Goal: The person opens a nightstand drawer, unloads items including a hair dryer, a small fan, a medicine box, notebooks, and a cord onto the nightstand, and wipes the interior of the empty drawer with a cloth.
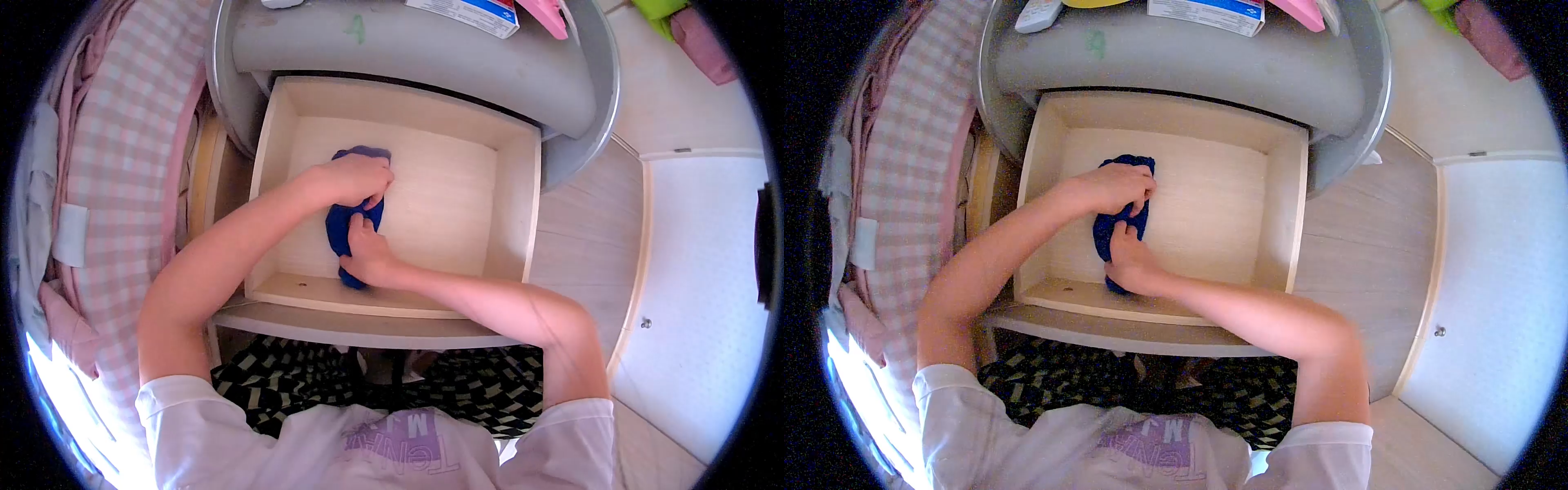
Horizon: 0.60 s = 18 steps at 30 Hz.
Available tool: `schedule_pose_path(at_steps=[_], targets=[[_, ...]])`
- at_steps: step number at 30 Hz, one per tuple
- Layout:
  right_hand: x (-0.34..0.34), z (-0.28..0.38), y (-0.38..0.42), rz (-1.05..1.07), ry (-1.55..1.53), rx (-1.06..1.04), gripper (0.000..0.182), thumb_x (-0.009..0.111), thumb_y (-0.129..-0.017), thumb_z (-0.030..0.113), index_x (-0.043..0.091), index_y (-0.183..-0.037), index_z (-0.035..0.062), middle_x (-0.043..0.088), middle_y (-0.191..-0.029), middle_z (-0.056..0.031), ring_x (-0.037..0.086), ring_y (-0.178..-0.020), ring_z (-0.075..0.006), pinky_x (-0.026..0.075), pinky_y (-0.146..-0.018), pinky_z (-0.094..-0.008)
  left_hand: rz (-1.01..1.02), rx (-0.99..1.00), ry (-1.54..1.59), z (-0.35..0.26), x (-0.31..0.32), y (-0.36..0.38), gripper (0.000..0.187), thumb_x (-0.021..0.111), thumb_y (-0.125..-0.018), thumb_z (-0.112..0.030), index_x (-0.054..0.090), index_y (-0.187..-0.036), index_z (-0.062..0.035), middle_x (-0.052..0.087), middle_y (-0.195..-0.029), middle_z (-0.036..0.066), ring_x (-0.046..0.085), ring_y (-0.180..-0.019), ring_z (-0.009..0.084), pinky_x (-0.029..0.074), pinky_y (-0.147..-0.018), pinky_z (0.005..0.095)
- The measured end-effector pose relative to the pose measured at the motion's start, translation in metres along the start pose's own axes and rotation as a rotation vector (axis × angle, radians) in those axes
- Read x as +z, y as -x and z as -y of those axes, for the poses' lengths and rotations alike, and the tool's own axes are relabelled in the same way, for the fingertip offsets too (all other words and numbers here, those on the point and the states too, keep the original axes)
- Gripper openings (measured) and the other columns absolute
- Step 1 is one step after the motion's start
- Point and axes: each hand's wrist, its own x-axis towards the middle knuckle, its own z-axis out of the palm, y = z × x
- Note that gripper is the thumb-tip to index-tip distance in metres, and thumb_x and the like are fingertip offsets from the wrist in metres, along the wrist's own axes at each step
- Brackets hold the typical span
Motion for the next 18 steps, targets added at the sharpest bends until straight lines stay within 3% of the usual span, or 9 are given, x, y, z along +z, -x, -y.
schedule_pose_path(at_steps=[3, 5, 8, 13, 16, 18], targets=[[0.005, 0.014, -0.005, -0.017, -0.054, 0.009, 0.067, 0.068, -0.073, 0.013, 0.028, -0.120, -0.0110, 0.045, -0.115, -0.0334, 0.056, -0.098, -0.0460, 0.051, -0.083, -0.0466, -0.021, 0.055, -0.050, 0.008, 0.003, 0.009, 0.010, 0.068, -0.059, 0.000, 0.067, -0.064, -0.0091, 0.062, -0.099, 0.004, 0.056, -0.100, 0.0256, 0.050, -0.076, 0.0348], [0.009, 0.021, -0.010, -0.058, -0.107, -0.019, 0.067, 0.068, -0.072, 0.012, 0.028, -0.120, -0.0107, 0.046, -0.114, -0.0324, 0.056, -0.098, -0.0462, 0.051, -0.082, -0.0471, -0.029, -0.139, 0.055, 0.008, 0.001, 0.013, 0.010, 0.066, -0.059, 0.002, 0.065, -0.061, -0.0080, 0.061, -0.097, 0.005, 0.055, -0.101, 0.0251, 0.050, -0.076, 0.0339], [0.024, 0.030, -0.020, -0.141, -0.047, -0.111, 0.067, 0.068, -0.071, 0.012, 0.028, -0.120, -0.0105, 0.047, -0.113, -0.0319, 0.055, -0.098, -0.0464, 0.051, -0.081, -0.0474, -0.065, 0.011, 0.020, 0.027, 0.009, 0.023, 0.011, 0.063, -0.059, 0.004, 0.065, -0.062, -0.0074, 0.060, -0.096, 0.005, 0.053, -0.103, 0.0247, 0.050, -0.077, 0.0338], [0.039, 0.036, -0.040, -0.194, -0.089, -0.194, 0.072, 0.068, -0.070, 0.012, 0.026, -0.124, -0.0112, 0.048, -0.113, -0.0310, 0.054, -0.099, -0.0468, 0.049, -0.084, -0.0473, -0.102, -0.047, 0.054, 0.032, 0.002, 0.046, 0.014, 0.060, -0.059, 0.005, 0.066, -0.065, -0.0061, 0.060, -0.096, 0.005, 0.053, -0.104, 0.0251, 0.049, -0.081, 0.0332], [0.034, 0.037, -0.051, -0.284, -0.296, -0.219, 0.070, 0.070, -0.069, 0.015, 0.033, -0.123, -0.0097, 0.051, -0.114, -0.0307, 0.055, -0.102, -0.0445, 0.048, -0.087, -0.0455, -0.096, -0.089, 0.022, 0.037, -0.006, 0.053, 0.017, 0.059, -0.059, 0.006, 0.068, -0.069, -0.0054, 0.061, -0.097, 0.006, 0.053, -0.104, 0.0264, 0.048, -0.084, 0.0342], [0.019, 0.029, -0.053, -0.186, -0.382, -0.263, 0.064, 0.072, -0.068, 0.017, 0.041, -0.119, -0.0074, 0.056, -0.110, -0.0294, 0.057, -0.103, -0.0410, 0.048, -0.088, -0.0432, -0.067, -0.125, -0.008, 0.036, -0.014, 0.058, 0.019, 0.059, -0.059, 0.006, 0.069, -0.071, -0.0052, 0.061, -0.097, 0.007, 0.053, -0.104, 0.0274, 0.047, -0.086, 0.0350]])
